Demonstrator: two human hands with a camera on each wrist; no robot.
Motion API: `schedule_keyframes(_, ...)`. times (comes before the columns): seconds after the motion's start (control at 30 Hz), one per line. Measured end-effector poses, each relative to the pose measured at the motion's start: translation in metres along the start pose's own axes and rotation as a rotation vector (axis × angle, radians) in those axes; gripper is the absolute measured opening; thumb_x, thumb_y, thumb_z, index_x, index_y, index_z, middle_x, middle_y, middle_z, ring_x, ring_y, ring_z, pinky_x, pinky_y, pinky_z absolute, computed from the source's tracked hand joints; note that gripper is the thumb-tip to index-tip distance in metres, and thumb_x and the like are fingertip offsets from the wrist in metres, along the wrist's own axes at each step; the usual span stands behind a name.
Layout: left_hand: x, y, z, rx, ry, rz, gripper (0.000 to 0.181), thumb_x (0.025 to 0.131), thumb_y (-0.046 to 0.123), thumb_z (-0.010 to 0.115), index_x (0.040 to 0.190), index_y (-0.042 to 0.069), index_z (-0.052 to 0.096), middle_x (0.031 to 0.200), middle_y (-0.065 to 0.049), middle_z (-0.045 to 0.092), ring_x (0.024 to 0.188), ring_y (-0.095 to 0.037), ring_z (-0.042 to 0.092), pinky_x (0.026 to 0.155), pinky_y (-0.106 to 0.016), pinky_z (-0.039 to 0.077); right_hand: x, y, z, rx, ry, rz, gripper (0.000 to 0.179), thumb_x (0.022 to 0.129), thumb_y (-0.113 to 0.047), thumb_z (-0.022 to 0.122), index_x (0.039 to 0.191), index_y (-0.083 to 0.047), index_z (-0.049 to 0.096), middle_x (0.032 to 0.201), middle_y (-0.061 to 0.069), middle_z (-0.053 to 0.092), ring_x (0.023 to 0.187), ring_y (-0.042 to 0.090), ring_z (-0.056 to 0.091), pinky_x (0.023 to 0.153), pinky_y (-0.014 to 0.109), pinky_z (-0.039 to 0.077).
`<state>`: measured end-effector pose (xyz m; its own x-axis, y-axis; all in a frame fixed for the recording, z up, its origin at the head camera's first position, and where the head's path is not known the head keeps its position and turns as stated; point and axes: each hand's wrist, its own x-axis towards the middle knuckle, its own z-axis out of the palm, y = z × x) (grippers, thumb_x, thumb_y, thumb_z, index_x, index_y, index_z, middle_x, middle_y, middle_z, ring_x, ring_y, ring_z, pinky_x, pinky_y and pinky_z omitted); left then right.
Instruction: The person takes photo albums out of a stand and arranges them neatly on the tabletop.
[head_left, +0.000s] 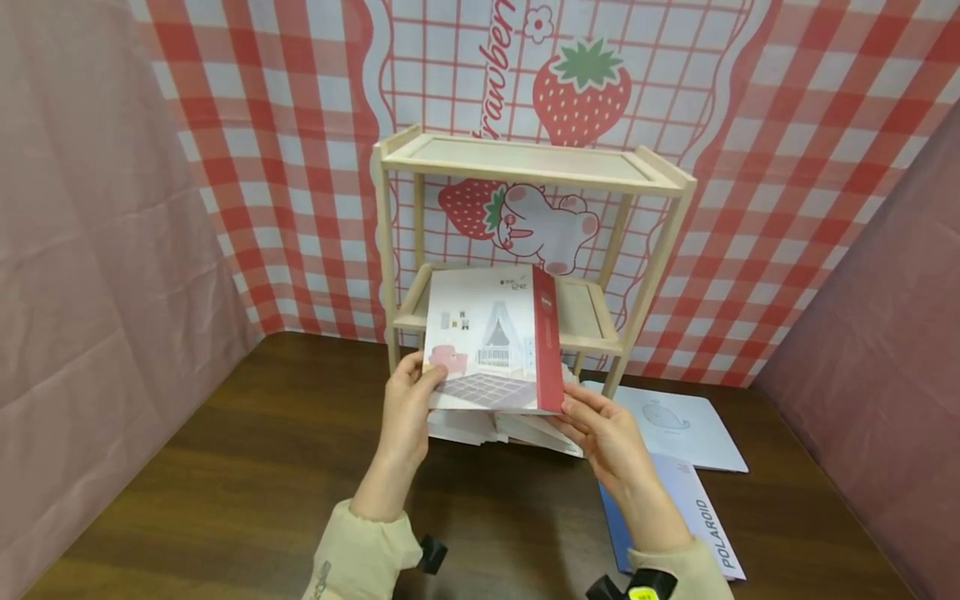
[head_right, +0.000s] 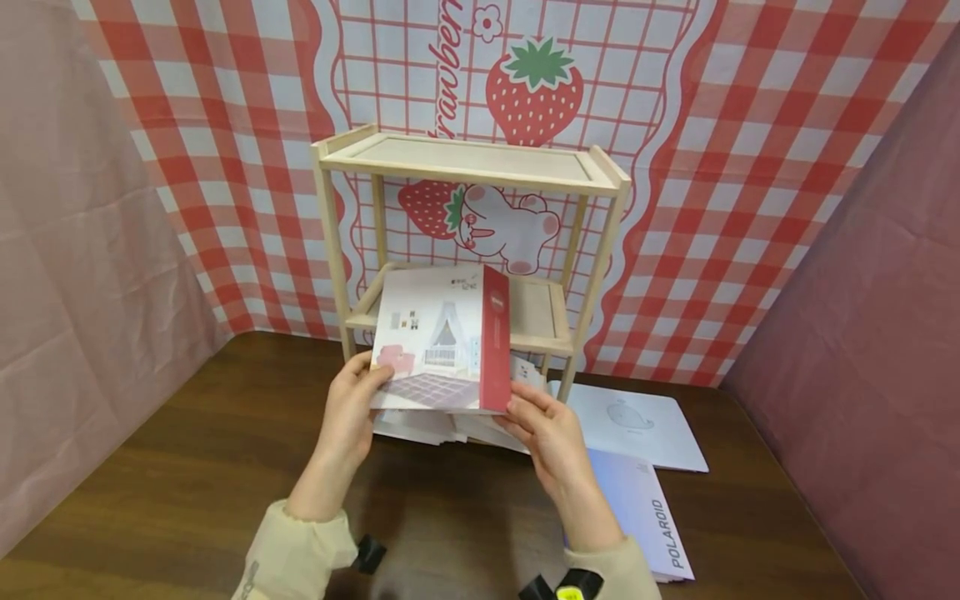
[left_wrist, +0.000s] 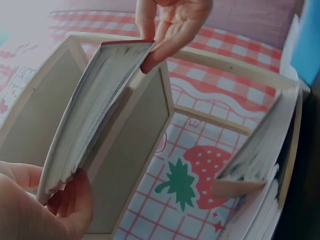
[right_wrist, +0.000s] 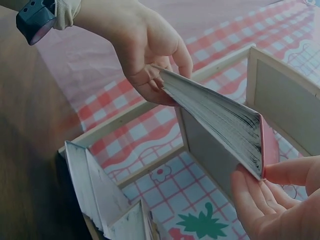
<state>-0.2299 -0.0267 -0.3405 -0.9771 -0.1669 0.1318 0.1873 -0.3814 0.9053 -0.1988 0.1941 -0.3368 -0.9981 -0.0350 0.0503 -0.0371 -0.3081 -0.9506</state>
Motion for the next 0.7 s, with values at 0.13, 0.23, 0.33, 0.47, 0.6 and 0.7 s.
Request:
schedule_keyframes(0.13, 0.000, -0.001, 0.001, 0.058, 0.015, 0.024, 0.028, 0.081, -0.002, 0.053, 0.109, -0.006, 0.053, 0.086, -0.003, 0.057, 0.072, -0.009, 0.053, 0.067, -0.020, 0.045, -0.002, 0.003, -0.001, -0.014, 0.007, 0.000, 0.022, 0.088, 0.005, 0.048, 0.102, -0.007, 0.060, 0.090, -0.002, 0.067, 0.083, 0.011, 0.065, 0.082, 0.029, 0.051)
schedule_keyframes(0.23, 0.000, -0.002, 0.001, 0.065, 0.013, 0.022, 0.028, 0.081, -0.002, 0.053, 0.108, -0.006, 0.053, 0.086, -0.003, 0.057, 0.072, -0.009, 0.053, 0.066, -0.020, 0.045, -0.003, 0.005, -0.002, -0.013, 0.011, 0.010, 0.022, 0.088, 0.005, 0.048, 0.098, -0.010, 0.062, 0.088, -0.002, 0.068, 0.081, 0.011, 0.065, 0.081, 0.029, 0.051)
schedule_keyframes(0.33, 0.001, -0.004, 0.001, 0.074, 0.011, 0.009, 0.026, 0.081, -0.001, 0.055, 0.107, -0.005, 0.052, 0.085, -0.003, 0.056, 0.071, -0.010, 0.053, 0.064, -0.021, 0.046, -0.003, 0.007, -0.004, -0.013, 0.014, 0.021, 0.025, 0.089, 0.004, 0.047, 0.092, -0.015, 0.063, 0.086, -0.002, 0.068, 0.080, 0.011, 0.065, 0.081, 0.028, 0.051)
schedule_keyframes(0.47, 0.001, -0.006, 0.002, 0.094, 0.006, -0.005, 0.023, 0.082, 0.002, 0.057, 0.103, -0.003, 0.050, 0.085, -0.003, 0.056, 0.070, -0.010, 0.054, 0.063, -0.021, 0.046, -0.004, 0.010, -0.006, -0.031, 0.026, 0.028, 0.021, 0.088, 0.004, 0.048, 0.099, -0.009, 0.061, 0.086, -0.002, 0.068, 0.080, 0.011, 0.065, 0.081, 0.028, 0.051)
schedule_keyframes(0.6, 0.001, -0.007, 0.002, 0.124, -0.007, -0.003, 0.021, 0.081, 0.002, 0.058, 0.101, -0.002, 0.050, 0.085, -0.003, 0.056, 0.071, -0.009, 0.053, 0.063, -0.021, 0.046, -0.006, 0.011, -0.007, -0.056, 0.051, 0.038, 0.026, 0.089, 0.003, 0.048, 0.114, 0.003, 0.051, 0.086, -0.003, 0.067, 0.082, 0.012, 0.065, 0.081, 0.028, 0.051)
schedule_keyframes(0.7, 0.001, -0.008, 0.003, 0.140, -0.006, -0.004, 0.021, 0.081, 0.002, 0.058, 0.100, -0.001, 0.050, 0.084, -0.003, 0.056, 0.071, -0.010, 0.053, 0.063, -0.022, 0.045, -0.006, 0.012, -0.007, -0.074, 0.069, 0.039, 0.034, 0.089, 0.002, 0.048, 0.121, 0.010, 0.044, 0.085, -0.003, 0.067, 0.081, 0.012, 0.065, 0.080, 0.028, 0.051)
